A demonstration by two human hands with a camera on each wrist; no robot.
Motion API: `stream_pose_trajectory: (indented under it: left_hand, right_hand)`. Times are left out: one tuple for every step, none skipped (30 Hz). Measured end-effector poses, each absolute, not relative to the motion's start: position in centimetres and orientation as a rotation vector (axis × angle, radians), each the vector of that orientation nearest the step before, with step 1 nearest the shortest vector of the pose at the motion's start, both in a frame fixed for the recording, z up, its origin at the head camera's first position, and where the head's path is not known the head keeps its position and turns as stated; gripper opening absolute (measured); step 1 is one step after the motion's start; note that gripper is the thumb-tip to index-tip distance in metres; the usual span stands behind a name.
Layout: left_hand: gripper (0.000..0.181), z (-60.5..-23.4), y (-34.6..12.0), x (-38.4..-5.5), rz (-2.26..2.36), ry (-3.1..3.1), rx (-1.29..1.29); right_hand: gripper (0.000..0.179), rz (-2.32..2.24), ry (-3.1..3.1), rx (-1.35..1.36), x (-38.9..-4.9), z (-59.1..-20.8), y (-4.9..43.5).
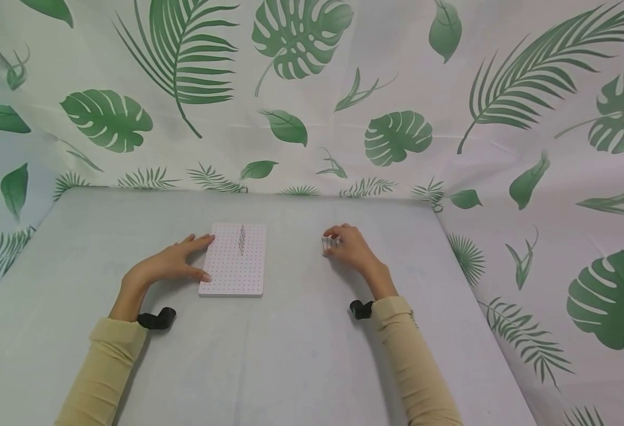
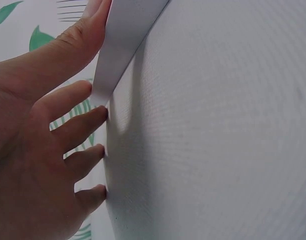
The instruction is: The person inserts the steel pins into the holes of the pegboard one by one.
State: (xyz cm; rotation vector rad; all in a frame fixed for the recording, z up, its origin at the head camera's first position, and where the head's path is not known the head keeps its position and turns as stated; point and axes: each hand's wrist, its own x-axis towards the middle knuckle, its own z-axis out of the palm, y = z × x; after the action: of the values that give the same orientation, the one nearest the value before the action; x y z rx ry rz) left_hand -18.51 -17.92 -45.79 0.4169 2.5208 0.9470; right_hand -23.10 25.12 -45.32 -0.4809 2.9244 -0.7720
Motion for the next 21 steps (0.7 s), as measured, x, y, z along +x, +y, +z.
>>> stream_pose_trajectory:
  left_hand:
    - [0.102, -45.8, -17.94, -18.52, 0.945, 2.52, 0.415]
    - [0.102, -45.77, -17.96, -18.5, 0.944, 2.518, 0.418]
    - [0.102, -45.73, -17.96, -18.48, 0.945, 2.516, 0.418]
    - [0.102, -45.72, -17.97, -18.45, 0.947, 2.513, 0.417]
    - [0.102, -45.7, -17.97, -18.43, 0.949, 2.511, 0.416]
    - [0.102, -45.68, -17.98, -18.42, 0.953, 2.51, 0.419]
    - [0.102, -45.66, -17.96, -18.41, 0.958, 2.507, 0.421]
    - [0.102, -45.62, -17.93, -18.37, 0.962, 2.505, 0.423]
    - [0.102, -45.61, -17.9, -18.37, 0.965, 2.504, 0.422]
    - [0.101, -45.64, -17.88, -18.38, 0.967, 2.503, 0.42]
    - [0.101, -45.61, -17.86, -18.38, 0.969, 2.502, 0.423]
    - [0.101, -45.62, -17.84, -18.39, 0.969, 2.501, 0.422]
    - [0.101, -45.66, -17.85, -18.41, 0.965, 2.502, 0.418]
    - [0.101, -45.66, -17.88, -18.45, 0.963, 2.505, 0.419]
    - [0.101, -45.69, -17.92, -18.48, 0.961, 2.506, 0.417]
    - [0.101, -45.74, -17.96, -18.52, 0.958, 2.508, 0.412]
    - [0.101, -45.76, -18.0, -18.55, 0.955, 2.51, 0.411]
    - [0.101, -45.82, -18.04, -18.6, 0.953, 2.512, 0.406]
    - [0.101, -45.84, -18.07, -18.63, 0.95, 2.514, 0.407]
    - [0.102, -45.85, -18.08, -18.65, 0.948, 2.514, 0.406]
    - [0.101, -45.88, -18.08, -18.67, 0.948, 2.513, 0.401]
  right_hand:
    - [0.041, -0.757, 2.931, -0.49, -23.16, -45.38, 25.17]
    - [0.043, -0.743, 2.937, -0.496, -23.22, -45.43, 25.2]
    - [0.045, -0.73, 2.94, -0.503, -23.24, -45.46, 25.21]
    - [0.047, -0.723, 2.94, -0.505, -23.25, -45.46, 25.19]
    - [0.048, -0.72, 2.937, -0.506, -23.27, -45.46, 25.17]
    - [0.05, -0.715, 2.935, -0.506, -23.26, -45.46, 25.15]
    - [0.052, -0.703, 2.934, -0.507, -23.26, -45.46, 25.13]
    - [0.053, -0.694, 2.931, -0.505, -23.26, -45.48, 25.13]
    - [0.054, -0.679, 2.93, -0.506, -23.26, -45.52, 25.14]
    - [0.055, -0.665, 2.927, -0.502, -23.28, -45.55, 25.16]
    - [0.055, -0.652, 2.925, -0.503, -23.29, -45.62, 25.18]
    - [0.056, -0.638, 2.926, -0.508, -23.31, -45.68, 25.2]
    - [0.055, -0.633, 2.925, -0.513, -23.33, -45.74, 25.19]
    - [0.055, -0.633, 2.923, -0.52, -23.35, -45.79, 25.18]
    - [0.054, -0.636, 2.921, -0.528, -23.37, -45.82, 25.16]
    - [0.053, -0.639, 2.921, -0.537, -23.39, -45.83, 25.12]
    - [0.052, -0.644, 2.919, -0.54, -23.42, -45.83, 25.08]
    - [0.051, -0.644, 2.921, -0.545, -23.44, -45.81, 25.06]
    - [0.051, -0.646, 2.92, -0.543, -23.47, -45.8, 25.05]
    - [0.05, -0.646, 2.919, -0.536, -23.49, -45.77, 25.06]
    - [0.05, -0.643, 2.919, -0.528, -23.52, -45.75, 25.08]
